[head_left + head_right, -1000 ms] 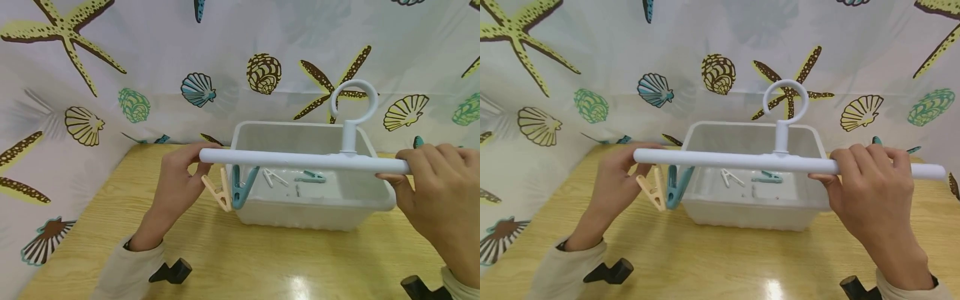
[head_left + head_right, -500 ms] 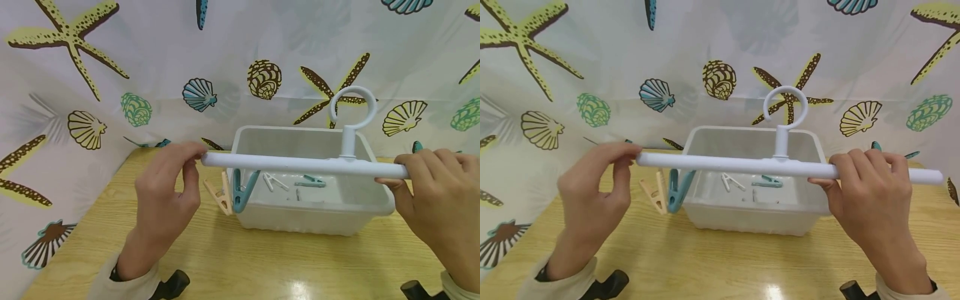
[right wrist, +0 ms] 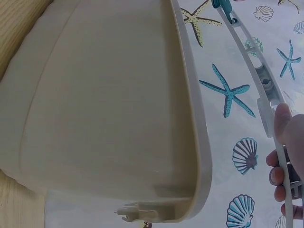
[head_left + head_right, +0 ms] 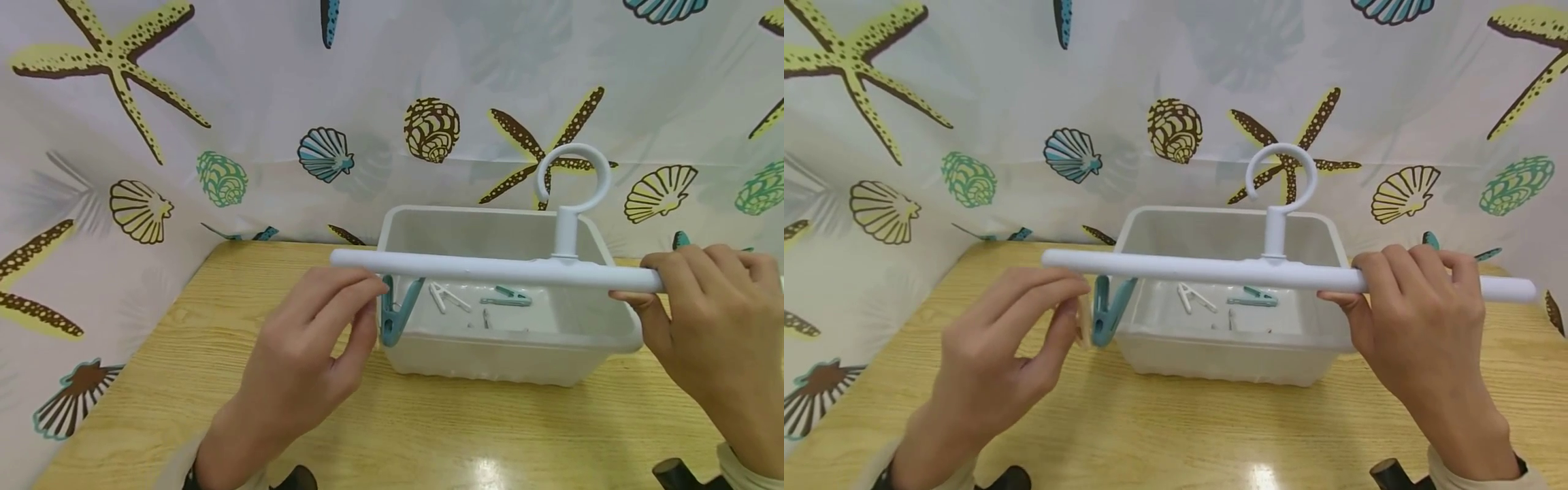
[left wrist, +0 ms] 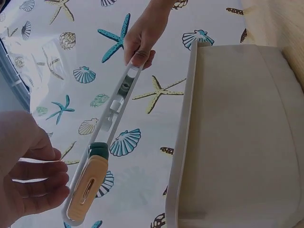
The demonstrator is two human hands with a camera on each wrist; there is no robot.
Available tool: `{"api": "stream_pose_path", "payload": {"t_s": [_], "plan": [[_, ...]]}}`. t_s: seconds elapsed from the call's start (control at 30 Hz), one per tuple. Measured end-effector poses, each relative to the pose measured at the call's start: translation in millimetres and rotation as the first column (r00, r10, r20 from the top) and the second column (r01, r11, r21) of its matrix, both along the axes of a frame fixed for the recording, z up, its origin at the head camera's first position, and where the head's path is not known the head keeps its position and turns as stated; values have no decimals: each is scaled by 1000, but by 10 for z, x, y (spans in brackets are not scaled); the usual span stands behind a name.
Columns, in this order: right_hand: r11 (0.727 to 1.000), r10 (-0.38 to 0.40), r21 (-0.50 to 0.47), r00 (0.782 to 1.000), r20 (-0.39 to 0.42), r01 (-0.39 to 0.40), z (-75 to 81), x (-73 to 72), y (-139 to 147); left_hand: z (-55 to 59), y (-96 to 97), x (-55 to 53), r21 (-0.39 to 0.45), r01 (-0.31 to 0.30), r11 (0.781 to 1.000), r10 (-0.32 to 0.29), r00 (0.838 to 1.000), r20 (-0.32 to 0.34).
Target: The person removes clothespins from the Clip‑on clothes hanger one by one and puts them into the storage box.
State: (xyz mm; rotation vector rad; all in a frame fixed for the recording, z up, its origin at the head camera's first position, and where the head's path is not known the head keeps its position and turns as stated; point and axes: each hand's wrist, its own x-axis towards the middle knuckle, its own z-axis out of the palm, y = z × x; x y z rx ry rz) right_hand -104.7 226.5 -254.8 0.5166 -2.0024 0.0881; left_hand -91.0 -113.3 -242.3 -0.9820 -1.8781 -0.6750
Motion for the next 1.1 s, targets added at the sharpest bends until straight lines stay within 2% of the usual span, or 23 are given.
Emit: {"api": "stream_pose_path", "payload": {"t_s": [0.1, 0.2, 0.37, 0.5, 0.57, 0.6, 0.63, 0.67, 0.7, 0.77, 0.83, 0.87, 0.97, 1.03, 1.1], "plan": [[1000, 7, -17, 1000, -26, -8, -7, -13, 9, -10, 48, 7, -25, 28, 999, -28, 1000, -9], [1000, 9, -20, 999, -43, -10, -16, -30, 5, -30, 78, 33, -46, 31, 998, -33, 999, -29], [1000, 6, -12, 998, -67, -6, -23, -49, 0, -72, 133, 68, -95, 12, 995, -19, 997, -71], [1000, 1, -3, 996, -91, -2, -33, -68, -1, -125, 152, 78, -144, -46, 988, 40, 998, -46], [1000, -3, 5, 996, -93, 4, -44, -77, 0, -148, 154, 84, -172, -101, 980, 106, 994, 20], [1000, -6, 10, 996, -89, 7, -51, -82, -1, -161, 155, 85, -188, -136, 973, 150, 987, 61], [1000, -9, 14, 996, -87, 10, -57, -87, -3, -165, 156, 86, -210, -171, 963, 197, 974, 111], [1000, -11, 17, 996, -86, 13, -63, -92, -6, -168, 158, 85, -239, -208, 949, 252, 952, 173], [1000, -13, 20, 997, -82, 15, -70, -97, -11, -171, 159, 84, -271, -242, 932, 307, 923, 233], [1000, -8, 12, 997, -83, 9, -88, -115, -31, -171, 166, 73, -344, -285, 895, 403, 847, 347], [1000, -7, 7, 997, -81, 8, -104, -130, -54, -165, 174, 51, -397, -284, 873, 455, 768, 450], [1000, -7, 3, 997, -76, 7, -112, -135, -66, -162, 176, 37, -407, -276, 871, 465, 732, 498], [1000, -11, -14, 998, -67, 10, -132, -153, -92, -148, 159, -13, -381, -234, 895, 434, 657, 617], [1000, -21, -15, 998, -62, 20, -140, -159, -104, -129, 127, -50, -340, -214, 916, 396, 620, 677], [1000, -24, -13, 998, -65, 24, -140, -167, -116, -110, 83, -89, -291, -194, 937, 349, 596, 723]]}}
